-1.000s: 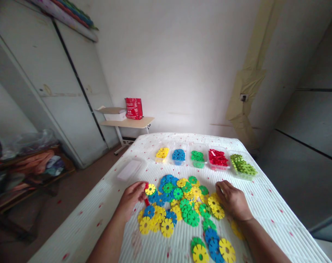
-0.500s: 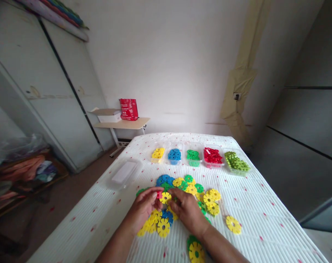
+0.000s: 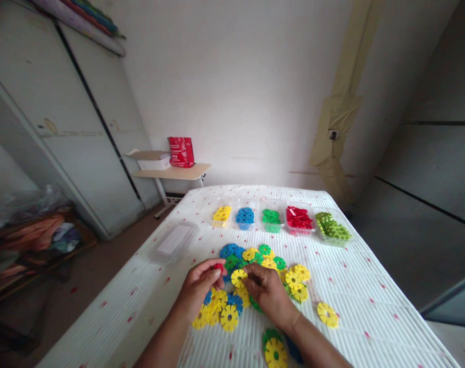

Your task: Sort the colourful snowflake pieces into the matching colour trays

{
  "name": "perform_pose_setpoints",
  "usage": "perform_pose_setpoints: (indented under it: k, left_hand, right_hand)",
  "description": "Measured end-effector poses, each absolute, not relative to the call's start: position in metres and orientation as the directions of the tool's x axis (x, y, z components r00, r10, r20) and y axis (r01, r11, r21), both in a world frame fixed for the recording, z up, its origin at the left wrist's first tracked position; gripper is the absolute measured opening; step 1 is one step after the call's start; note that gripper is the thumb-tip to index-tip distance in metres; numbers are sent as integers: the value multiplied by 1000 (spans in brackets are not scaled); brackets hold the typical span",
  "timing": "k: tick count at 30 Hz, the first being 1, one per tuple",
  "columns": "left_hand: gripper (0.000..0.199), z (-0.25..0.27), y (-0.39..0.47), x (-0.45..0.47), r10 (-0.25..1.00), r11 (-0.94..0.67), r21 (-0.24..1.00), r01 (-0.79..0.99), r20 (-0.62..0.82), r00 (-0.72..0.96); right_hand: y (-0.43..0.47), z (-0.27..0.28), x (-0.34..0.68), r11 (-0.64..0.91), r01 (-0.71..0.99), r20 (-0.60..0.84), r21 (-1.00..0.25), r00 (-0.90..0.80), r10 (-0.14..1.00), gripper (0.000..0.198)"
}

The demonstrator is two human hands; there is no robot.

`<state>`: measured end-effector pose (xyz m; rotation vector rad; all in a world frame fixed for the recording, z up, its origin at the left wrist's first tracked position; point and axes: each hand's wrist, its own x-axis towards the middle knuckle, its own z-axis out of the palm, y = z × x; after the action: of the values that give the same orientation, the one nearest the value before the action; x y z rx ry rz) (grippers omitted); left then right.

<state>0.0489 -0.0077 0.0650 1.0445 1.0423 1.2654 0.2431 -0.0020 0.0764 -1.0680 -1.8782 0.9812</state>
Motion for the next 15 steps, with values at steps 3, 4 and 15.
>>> perform_pose_setpoints:
  k: [3,4,15]
  left_hand:
    - [35,66,-5,34,993,-14,968,-252,-15,-116]
    - [35,67,-4,28,988,-23,968,-248,-17,-156]
    - [17,60,-2,-6,958,177,788,589,0,-287]
  right_hand:
    - [3,77,256,413,462,283,-785,-326,902,22]
    - [5,77,260,423,506,297,-752,-312,902,22]
    - [14,73,282,469,724,497,-505,-201,844,22]
